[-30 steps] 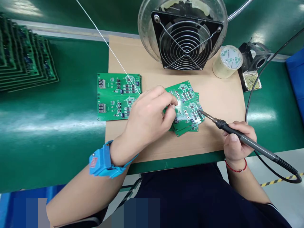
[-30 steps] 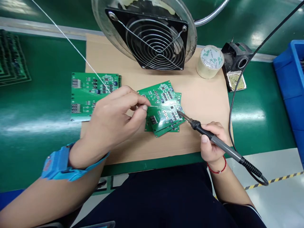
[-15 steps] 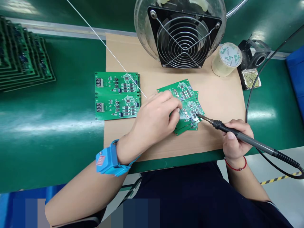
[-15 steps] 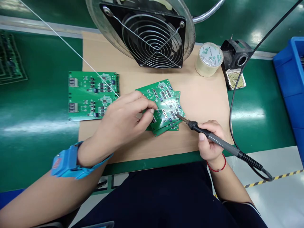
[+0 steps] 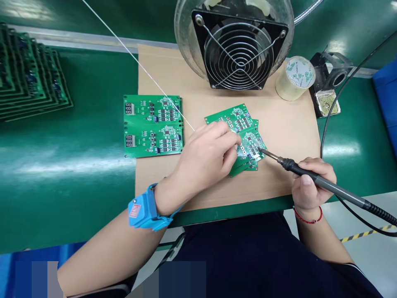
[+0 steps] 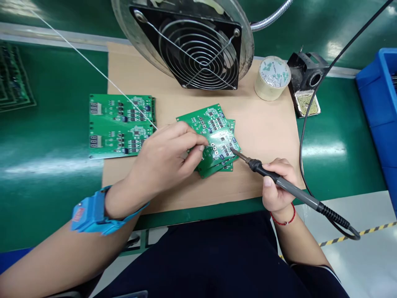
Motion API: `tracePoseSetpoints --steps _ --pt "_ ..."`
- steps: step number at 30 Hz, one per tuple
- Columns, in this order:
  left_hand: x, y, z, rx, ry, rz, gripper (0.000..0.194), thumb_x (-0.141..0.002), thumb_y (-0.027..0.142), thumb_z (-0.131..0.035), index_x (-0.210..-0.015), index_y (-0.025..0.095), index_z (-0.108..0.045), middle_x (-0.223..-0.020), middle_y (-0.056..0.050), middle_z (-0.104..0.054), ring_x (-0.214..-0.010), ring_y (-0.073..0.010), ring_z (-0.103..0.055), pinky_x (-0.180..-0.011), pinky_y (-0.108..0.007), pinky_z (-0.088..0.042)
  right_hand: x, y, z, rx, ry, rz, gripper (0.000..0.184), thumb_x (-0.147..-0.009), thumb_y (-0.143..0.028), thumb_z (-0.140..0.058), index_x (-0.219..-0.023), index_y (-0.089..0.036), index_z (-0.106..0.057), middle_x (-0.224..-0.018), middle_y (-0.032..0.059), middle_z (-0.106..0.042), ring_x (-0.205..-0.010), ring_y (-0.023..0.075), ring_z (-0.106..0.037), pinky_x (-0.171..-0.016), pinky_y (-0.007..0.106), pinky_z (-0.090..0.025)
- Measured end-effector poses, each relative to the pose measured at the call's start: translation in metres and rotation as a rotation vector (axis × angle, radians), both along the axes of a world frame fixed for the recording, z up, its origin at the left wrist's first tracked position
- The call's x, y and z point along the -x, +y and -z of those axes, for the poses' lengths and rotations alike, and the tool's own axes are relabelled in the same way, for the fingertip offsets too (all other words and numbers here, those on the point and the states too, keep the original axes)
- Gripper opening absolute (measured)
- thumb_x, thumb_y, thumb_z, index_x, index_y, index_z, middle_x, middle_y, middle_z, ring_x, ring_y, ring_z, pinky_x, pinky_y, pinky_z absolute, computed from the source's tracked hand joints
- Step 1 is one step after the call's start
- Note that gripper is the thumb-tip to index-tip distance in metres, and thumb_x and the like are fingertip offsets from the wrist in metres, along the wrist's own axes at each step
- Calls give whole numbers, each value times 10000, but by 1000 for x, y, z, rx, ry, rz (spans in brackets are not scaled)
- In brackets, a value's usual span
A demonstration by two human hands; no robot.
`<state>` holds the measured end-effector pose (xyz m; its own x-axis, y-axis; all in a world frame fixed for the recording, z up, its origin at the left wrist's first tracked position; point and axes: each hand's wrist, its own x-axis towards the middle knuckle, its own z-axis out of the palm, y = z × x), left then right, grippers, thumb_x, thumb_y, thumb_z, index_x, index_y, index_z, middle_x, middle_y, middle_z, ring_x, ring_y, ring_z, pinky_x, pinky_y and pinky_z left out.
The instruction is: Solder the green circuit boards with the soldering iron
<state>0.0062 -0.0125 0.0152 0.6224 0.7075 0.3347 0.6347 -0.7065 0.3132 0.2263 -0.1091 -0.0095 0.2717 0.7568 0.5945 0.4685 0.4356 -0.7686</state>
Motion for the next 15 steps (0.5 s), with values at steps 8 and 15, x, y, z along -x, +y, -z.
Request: tracePoseSetpoints --steps 8,15 --pt "-4 -3 5 -35 73 58 308 -952 178 -373 -829 182 -655 -779 -50 -581 -760 -195 -555 -691 -323 -429 0 1 -1 0 5 -48 125 -884 -319 -608 -926 -217 -666 -681 -11 -577 -556 132 -541 -464 277 -413" --pt "-6 -4 5 -98 115 81 291 -940 164 -401 -791 179 -651 -749 -54 -572 -727 -204 -535 -657 -335 -402 -1 1 0 2 -4 -52 123 -884 -319 -607 -919 -214 -661 -671 -17 -569 -537 121 -524 -462 273 -404"
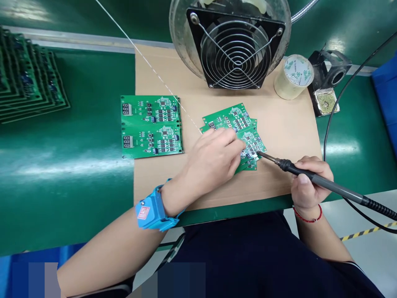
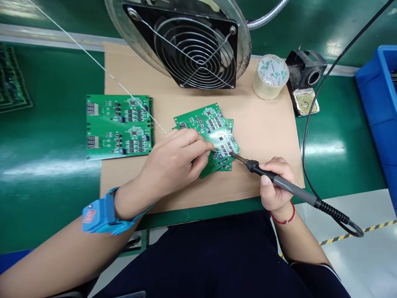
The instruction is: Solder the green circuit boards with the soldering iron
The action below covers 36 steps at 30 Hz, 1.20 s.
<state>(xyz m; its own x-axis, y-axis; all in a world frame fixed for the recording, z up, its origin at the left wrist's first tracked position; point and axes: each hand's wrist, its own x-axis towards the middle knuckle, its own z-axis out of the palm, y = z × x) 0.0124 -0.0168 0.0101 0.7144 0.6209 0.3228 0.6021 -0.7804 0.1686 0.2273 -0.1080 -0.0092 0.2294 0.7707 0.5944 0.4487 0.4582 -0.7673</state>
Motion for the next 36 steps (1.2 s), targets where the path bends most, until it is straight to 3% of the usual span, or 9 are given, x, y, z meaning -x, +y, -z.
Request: tracePoseSetpoints --steps 20,23,27,32,34,36 --pt "-2 0 1 -75 -15 -21 277 -954 139 -429 -813 180 -664 -740 -52 -576 -705 -203 -506 -615 -345 -371 0 -2 -1 33 -17 25 141 -882 -345 -599 -935 -227 -654 -684 -13 -567 -545 141 -544 -471 299 -442" --pt "5 5 -1 -39 -85 -104 276 -967 162 -418 -870 195 -674 -801 -65 -607 -750 -206 -553 -638 -351 -411 0 -2 -1 10 -24 59 151 -881 -356 -604 -942 -227 -655 -703 -7 -578 -551 144 -541 -478 308 -445" --pt "16 16 -8 142 -194 -324 244 -942 136 -427 -947 177 -668 -914 -87 -633 -834 -215 -606 -691 -363 -471 -1 -2 0 8 -26 78 156 -884 -360 -602 -956 -231 -652 -677 -15 -547 -535 144 -527 -469 312 -439" --pt "25 27 -6 291 -120 -594 196 -887 258 -557 -1055 195 -635 -1082 -112 -623 -896 -257 -628 -703 -392 -490 -1 1 0 0 -14 123 165 -877 -370 -605 -949 -227 -646 -682 -16 -540 -510 138 -522 -454 316 -440" --pt "27 29 0 345 -45 -633 300 -882 345 -575 -1137 192 -619 -1152 -140 -602 -877 -273 -640 -668 -398 -491 -2 2 1 -10 -6 133 161 -873 -363 -608 -951 -228 -647 -696 -15 -545 -508 134 -523 -455 312 -439" --pt "29 31 6 376 -3 -612 314 -891 395 -552 -1104 181 -634 -1089 -140 -618 -819 -266 -641 -628 -388 -486 -2 1 1 -9 2 136 151 -869 -345 -612 -956 -227 -650 -709 -14 -552 -516 134 -531 -468 315 -449"
